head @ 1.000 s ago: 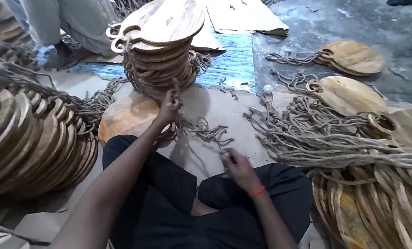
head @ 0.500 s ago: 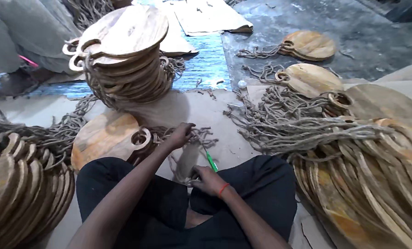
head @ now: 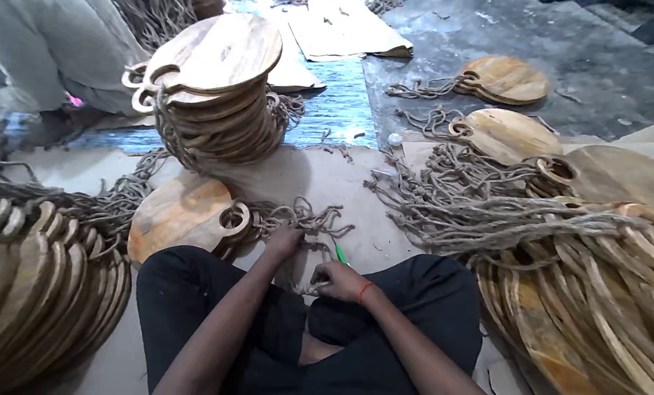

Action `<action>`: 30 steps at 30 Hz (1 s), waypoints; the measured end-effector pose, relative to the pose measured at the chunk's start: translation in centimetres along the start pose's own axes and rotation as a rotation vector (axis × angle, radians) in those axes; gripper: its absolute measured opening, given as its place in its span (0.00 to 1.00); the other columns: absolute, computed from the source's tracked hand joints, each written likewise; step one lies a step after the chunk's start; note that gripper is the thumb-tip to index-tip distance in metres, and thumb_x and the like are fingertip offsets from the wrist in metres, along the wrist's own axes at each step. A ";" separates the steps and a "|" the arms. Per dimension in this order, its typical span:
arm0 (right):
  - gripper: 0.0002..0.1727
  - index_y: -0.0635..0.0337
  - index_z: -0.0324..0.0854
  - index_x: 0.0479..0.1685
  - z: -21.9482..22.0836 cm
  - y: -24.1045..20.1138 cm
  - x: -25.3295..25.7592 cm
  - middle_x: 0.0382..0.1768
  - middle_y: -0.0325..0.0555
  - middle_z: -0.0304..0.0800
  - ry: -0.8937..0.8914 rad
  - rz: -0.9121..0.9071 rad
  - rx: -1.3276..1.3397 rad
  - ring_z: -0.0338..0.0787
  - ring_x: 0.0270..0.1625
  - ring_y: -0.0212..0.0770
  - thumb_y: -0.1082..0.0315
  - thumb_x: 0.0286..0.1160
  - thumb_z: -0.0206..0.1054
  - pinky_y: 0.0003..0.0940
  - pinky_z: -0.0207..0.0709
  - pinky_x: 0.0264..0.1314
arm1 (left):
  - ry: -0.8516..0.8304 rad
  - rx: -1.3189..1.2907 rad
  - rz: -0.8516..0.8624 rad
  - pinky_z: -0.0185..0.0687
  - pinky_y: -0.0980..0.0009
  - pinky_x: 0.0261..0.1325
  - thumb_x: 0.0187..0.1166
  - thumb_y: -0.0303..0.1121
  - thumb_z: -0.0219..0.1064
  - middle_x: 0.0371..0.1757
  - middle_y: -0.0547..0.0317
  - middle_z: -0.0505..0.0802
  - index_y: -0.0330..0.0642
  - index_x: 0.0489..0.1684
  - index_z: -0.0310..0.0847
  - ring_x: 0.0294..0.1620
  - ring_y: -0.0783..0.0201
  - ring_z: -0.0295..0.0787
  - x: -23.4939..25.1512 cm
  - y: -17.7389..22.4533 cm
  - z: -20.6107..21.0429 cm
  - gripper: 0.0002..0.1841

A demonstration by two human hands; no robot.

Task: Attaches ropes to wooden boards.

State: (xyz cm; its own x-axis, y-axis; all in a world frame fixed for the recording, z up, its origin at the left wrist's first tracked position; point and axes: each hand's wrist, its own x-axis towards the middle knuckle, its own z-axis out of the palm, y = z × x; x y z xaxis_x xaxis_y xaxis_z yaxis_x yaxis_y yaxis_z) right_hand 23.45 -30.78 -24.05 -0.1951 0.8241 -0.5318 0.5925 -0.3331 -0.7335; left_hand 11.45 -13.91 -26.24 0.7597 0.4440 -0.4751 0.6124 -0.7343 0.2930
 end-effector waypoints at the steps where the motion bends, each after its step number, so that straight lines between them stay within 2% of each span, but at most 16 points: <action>1: 0.20 0.60 0.87 0.61 0.6 0.0 0.3 0.54 0.55 0.93 0.029 0.011 -0.011 0.91 0.59 0.52 0.56 0.79 0.72 0.56 0.78 0.71 | 0.001 0.042 0.027 0.69 0.42 0.79 0.80 0.35 0.71 0.72 0.51 0.86 0.47 0.58 0.91 0.79 0.43 0.74 0.2 0.1 0.1 0.13; 4: 0.19 0.56 0.87 0.64 2.8 -0.8 1.6 0.60 0.54 0.92 0.035 0.002 -0.114 0.89 0.67 0.55 0.54 0.84 0.66 0.61 0.75 0.74 | -0.001 0.095 0.113 0.63 0.43 0.82 0.84 0.35 0.65 0.71 0.53 0.87 0.47 0.61 0.89 0.81 0.46 0.72 0.5 0.5 0.6 0.13; 6: 0.19 0.57 0.87 0.64 4.3 -1.4 2.2 0.65 0.58 0.89 0.022 -0.057 -0.272 0.84 0.72 0.61 0.57 0.85 0.64 0.62 0.72 0.77 | 0.043 -0.031 0.101 0.58 0.45 0.87 0.90 0.36 0.57 0.67 0.52 0.91 0.43 0.68 0.84 0.77 0.51 0.79 -0.1 0.8 -0.1 0.17; 8: 0.20 0.58 0.88 0.64 3.9 -1.7 1.8 0.68 0.59 0.87 0.060 -0.077 -0.290 0.81 0.74 0.62 0.56 0.84 0.64 0.62 0.67 0.80 | 0.092 -0.227 0.053 0.75 0.42 0.75 0.93 0.37 0.51 0.54 0.41 0.93 0.36 0.73 0.76 0.61 0.44 0.90 -1.3 1.4 -1.8 0.19; 10: 0.19 0.60 0.90 0.60 1.8 -1.9 -0.3 0.62 0.56 0.92 0.346 -0.069 -0.093 0.87 0.70 0.54 0.56 0.84 0.65 0.54 0.72 0.80 | 0.119 -0.336 0.049 0.80 0.39 0.64 0.94 0.37 0.49 0.51 0.35 0.91 0.34 0.79 0.70 0.54 0.39 0.90 -2.6 1.3 -3.0 0.22; 12: 0.16 0.60 0.92 0.48 0.3 -0.5 -1.3 0.47 0.48 0.96 0.815 -0.120 0.104 0.94 0.54 0.45 0.56 0.77 0.71 0.48 0.85 0.66 | 0.105 -0.285 0.086 0.80 0.38 0.66 0.94 0.39 0.51 0.55 0.36 0.91 0.34 0.74 0.75 0.58 0.39 0.90 -3.3 1.0 -2.6 0.21; 13: 0.17 0.60 0.91 0.49 -0.4 0.3 -1.3 0.47 0.48 0.94 0.968 -0.154 0.137 0.93 0.52 0.46 0.56 0.73 0.75 0.50 0.86 0.61 | 0.083 -0.248 0.109 0.80 0.39 0.66 0.94 0.40 0.52 0.57 0.37 0.91 0.34 0.71 0.78 0.60 0.40 0.90 -3.6 1.2 -2.2 0.21; 14: 0.21 0.60 0.88 0.56 -0.9 1.1 -1.3 0.52 0.50 0.92 1.016 -0.170 0.143 0.91 0.57 0.48 0.57 0.68 0.78 0.53 0.85 0.63 | 0.065 -0.229 0.128 0.80 0.39 0.67 0.94 0.42 0.52 0.58 0.38 0.91 0.35 0.68 0.80 0.60 0.41 0.90 -3.7 1.6 -1.9 0.21; 16: 0.35 0.56 0.78 0.76 -1.3 2.0 -1.0 0.74 0.52 0.82 0.871 -0.104 0.122 0.78 0.79 0.54 0.56 0.67 0.80 0.59 0.71 0.82 | 0.019 -0.247 0.144 0.78 0.41 0.70 0.94 0.41 0.53 0.59 0.38 0.90 0.34 0.68 0.80 0.63 0.42 0.89 -3.6 2.1 -2.2 0.21; 18: 0.38 0.51 0.75 0.83 -1.2 1.9 -0.5 0.80 0.47 0.79 0.714 -0.012 0.028 0.67 0.88 0.55 0.55 0.69 0.79 0.59 0.52 0.92 | 0.008 -0.319 0.146 0.79 0.42 0.70 0.93 0.41 0.55 0.57 0.39 0.91 0.34 0.71 0.79 0.60 0.44 0.90 -3.4 2.0 -2.8 0.21; 20: 0.29 0.50 0.81 0.76 -1.1 1.3 -0.3 0.67 0.43 0.89 0.709 0.012 0.027 0.78 0.79 0.50 0.55 0.74 0.76 0.54 0.59 0.89 | 0.036 -0.420 0.167 0.82 0.44 0.62 0.90 0.42 0.60 0.49 0.43 0.92 0.38 0.74 0.78 0.50 0.47 0.90 -3.5 1.7 -3.1 0.21; 22: 0.20 0.56 0.86 0.68 -1.4 1.0 -0.5 0.53 0.46 0.94 0.735 -0.044 0.134 0.91 0.57 0.45 0.61 0.80 0.72 0.47 0.80 0.71 | 0.082 -0.467 0.194 0.84 0.48 0.57 0.90 0.41 0.62 0.44 0.46 0.91 0.41 0.76 0.77 0.43 0.51 0.89 -3.7 2.1 -2.8 0.21; 24: 0.14 0.57 0.88 0.64 -1.9 1.5 -0.9 0.48 0.45 0.94 0.730 -0.079 0.284 0.93 0.39 0.39 0.67 0.84 0.67 0.39 0.89 0.50 | 0.081 -0.458 0.210 0.83 0.47 0.59 0.90 0.40 0.62 0.46 0.45 0.91 0.37 0.71 0.79 0.45 0.50 0.89 -3.3 2.5 -2.2 0.19; 25: 0.13 0.56 0.89 0.63 -2.2 1.8 -1.1 0.48 0.45 0.94 0.735 -0.067 0.315 0.92 0.37 0.38 0.68 0.85 0.66 0.39 0.89 0.46 | 0.070 -0.473 0.219 0.84 0.48 0.60 0.89 0.38 0.62 0.48 0.45 0.91 0.36 0.71 0.80 0.47 0.51 0.90 -3.0 2.7 -1.8 0.19; 28: 0.10 0.56 0.92 0.56 -3.2 2.5 -1.4 0.49 0.46 0.95 0.780 0.047 0.292 0.93 0.45 0.43 0.67 0.84 0.68 0.47 0.86 0.56 | 0.077 -0.584 0.202 0.85 0.51 0.58 0.88 0.36 0.63 0.50 0.45 0.91 0.38 0.73 0.80 0.46 0.53 0.89 -1.5 3.3 -0.5 0.19; 30: 0.09 0.54 0.93 0.53 -3.9 3.0 -1.3 0.47 0.47 0.96 0.819 0.112 0.284 0.94 0.43 0.47 0.67 0.82 0.70 0.54 0.86 0.53 | 0.101 -0.666 0.132 0.84 0.52 0.55 0.88 0.35 0.63 0.49 0.46 0.91 0.39 0.73 0.79 0.44 0.54 0.88 -0.3 3.6 0.1 0.19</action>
State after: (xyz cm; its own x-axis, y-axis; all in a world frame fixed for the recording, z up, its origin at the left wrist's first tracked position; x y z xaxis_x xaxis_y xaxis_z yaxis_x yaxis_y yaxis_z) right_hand 28.52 -31.02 -23.90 0.5404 0.8132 -0.2158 0.3364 -0.4439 -0.8305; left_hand 13.43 -16.76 -25.15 0.8343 0.4414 -0.3302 0.4924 -0.3276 0.8063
